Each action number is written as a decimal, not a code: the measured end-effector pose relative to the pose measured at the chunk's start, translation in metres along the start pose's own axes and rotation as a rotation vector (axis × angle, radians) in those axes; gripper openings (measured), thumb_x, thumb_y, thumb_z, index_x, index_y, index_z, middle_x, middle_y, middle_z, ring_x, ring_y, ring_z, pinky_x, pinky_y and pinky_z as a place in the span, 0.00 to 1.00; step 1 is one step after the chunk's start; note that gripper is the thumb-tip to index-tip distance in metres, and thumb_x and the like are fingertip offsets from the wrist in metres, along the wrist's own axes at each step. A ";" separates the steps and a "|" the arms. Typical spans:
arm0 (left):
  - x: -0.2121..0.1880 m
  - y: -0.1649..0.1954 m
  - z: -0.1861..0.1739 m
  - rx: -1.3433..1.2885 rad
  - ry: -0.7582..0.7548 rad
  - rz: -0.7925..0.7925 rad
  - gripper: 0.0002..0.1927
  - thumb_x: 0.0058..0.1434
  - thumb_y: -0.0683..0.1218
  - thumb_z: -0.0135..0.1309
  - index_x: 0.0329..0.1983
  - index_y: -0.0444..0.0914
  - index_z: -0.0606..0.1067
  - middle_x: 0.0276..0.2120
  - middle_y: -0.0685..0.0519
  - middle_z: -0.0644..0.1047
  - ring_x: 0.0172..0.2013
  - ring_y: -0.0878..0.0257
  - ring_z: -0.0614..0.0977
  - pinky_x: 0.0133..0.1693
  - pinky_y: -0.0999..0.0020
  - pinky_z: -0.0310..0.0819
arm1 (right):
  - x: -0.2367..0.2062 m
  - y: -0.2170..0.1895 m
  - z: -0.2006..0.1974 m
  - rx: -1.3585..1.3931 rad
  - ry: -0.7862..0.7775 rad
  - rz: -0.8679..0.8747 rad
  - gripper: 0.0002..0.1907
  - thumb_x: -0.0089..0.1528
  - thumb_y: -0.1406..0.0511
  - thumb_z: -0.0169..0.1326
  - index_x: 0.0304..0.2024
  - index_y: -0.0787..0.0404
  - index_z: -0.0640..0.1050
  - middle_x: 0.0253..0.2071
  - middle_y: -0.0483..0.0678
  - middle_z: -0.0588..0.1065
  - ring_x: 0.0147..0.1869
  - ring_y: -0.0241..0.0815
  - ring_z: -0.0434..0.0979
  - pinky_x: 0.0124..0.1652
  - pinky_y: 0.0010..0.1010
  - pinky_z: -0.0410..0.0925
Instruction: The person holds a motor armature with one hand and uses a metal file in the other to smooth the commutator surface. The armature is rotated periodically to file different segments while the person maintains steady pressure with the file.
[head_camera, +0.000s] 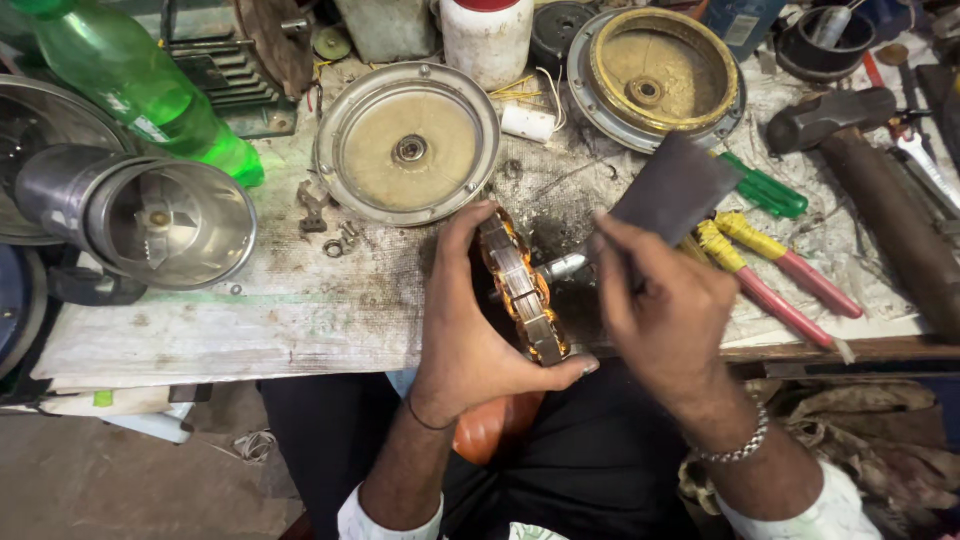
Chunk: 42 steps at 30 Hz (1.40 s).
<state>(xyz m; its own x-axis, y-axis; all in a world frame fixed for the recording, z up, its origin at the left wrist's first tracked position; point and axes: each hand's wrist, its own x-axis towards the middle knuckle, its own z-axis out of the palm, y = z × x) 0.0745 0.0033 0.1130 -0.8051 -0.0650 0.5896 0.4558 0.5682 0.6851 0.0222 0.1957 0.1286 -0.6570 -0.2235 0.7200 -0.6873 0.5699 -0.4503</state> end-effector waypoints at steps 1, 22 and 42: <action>0.003 0.003 0.002 -0.013 -0.003 0.001 0.71 0.30 0.58 0.81 0.72 0.33 0.53 0.66 0.39 0.65 0.67 0.45 0.70 0.69 0.52 0.65 | 0.000 0.000 0.001 0.058 -0.073 0.008 0.11 0.64 0.74 0.62 0.50 0.65 0.83 0.31 0.49 0.82 0.27 0.31 0.80 0.25 0.23 0.68; -0.002 -0.002 -0.001 -0.008 -0.028 0.026 0.76 0.27 0.64 0.82 0.74 0.34 0.52 0.71 0.37 0.61 0.72 0.41 0.66 0.73 0.49 0.61 | 0.001 -0.008 0.002 0.027 -0.088 -0.018 0.10 0.67 0.74 0.59 0.51 0.65 0.83 0.35 0.49 0.82 0.32 0.33 0.80 0.32 0.24 0.70; -0.007 0.002 0.000 0.031 -0.033 0.114 0.75 0.30 0.65 0.81 0.74 0.39 0.49 0.71 0.39 0.57 0.72 0.40 0.65 0.72 0.44 0.65 | 0.006 -0.015 -0.013 0.029 -0.290 0.092 0.07 0.62 0.71 0.60 0.43 0.64 0.84 0.28 0.50 0.82 0.19 0.34 0.76 0.21 0.27 0.65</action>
<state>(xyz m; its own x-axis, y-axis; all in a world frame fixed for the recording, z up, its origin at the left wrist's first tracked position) 0.0809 0.0053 0.1102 -0.7613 0.0285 0.6478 0.5333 0.5956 0.6007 0.0330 0.1958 0.1464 -0.7752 -0.3907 0.4965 -0.6265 0.5763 -0.5247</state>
